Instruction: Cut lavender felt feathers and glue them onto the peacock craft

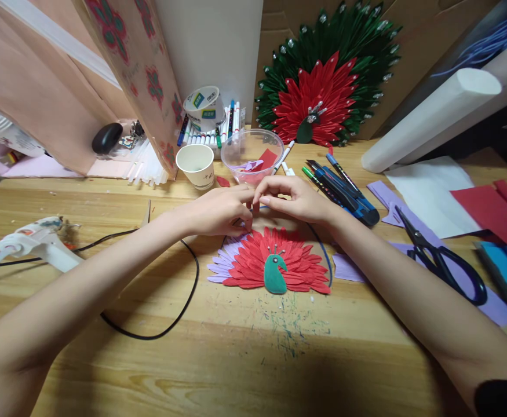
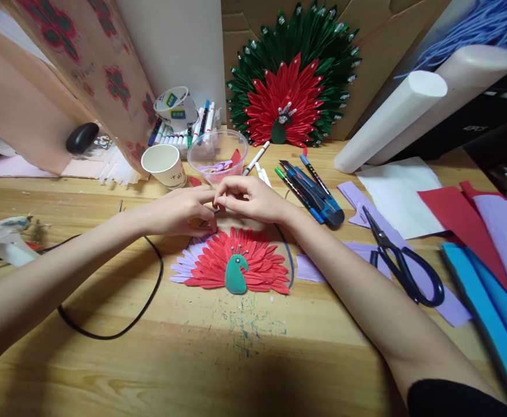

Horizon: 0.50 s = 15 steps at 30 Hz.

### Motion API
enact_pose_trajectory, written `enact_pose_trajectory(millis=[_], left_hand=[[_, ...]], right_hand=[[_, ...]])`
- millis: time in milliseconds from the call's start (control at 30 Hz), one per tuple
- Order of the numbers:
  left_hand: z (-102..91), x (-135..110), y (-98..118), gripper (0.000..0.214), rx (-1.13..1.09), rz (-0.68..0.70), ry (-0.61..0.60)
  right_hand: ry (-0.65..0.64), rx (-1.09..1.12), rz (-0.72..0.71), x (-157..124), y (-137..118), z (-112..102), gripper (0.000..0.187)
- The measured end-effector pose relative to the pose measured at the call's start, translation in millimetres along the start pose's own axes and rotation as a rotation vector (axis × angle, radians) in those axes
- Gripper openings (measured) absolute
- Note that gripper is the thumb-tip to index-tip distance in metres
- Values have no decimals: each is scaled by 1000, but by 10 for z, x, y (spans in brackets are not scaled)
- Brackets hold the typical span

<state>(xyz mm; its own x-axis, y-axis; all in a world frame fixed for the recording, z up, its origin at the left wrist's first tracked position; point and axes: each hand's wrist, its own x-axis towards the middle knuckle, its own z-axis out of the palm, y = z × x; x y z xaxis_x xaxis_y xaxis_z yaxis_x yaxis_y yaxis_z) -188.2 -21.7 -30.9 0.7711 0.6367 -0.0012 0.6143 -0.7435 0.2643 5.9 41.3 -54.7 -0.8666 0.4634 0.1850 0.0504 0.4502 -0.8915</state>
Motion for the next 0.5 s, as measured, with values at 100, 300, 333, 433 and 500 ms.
enact_pose_trajectory(millis=[100,300,333,433,500], left_hand=[[6,-6,-5,11,-10,3,9],[26,-22,-14,13,-32,5,36],[26,-28,-18,13,-40,-1,41],[13,-60,-45,13,-80,-31,62],[1,-89,-70,13,-107,-68,102]], right_hand=[[-3,-5,-3,-2,0,0,21],[3,-6,-4,-5,-1,7,20],[3,-2,-1,-4,-2,7,19],[10,-8,1,-1,-3,5,17],[15,-27,-3,1,-2,5,16]])
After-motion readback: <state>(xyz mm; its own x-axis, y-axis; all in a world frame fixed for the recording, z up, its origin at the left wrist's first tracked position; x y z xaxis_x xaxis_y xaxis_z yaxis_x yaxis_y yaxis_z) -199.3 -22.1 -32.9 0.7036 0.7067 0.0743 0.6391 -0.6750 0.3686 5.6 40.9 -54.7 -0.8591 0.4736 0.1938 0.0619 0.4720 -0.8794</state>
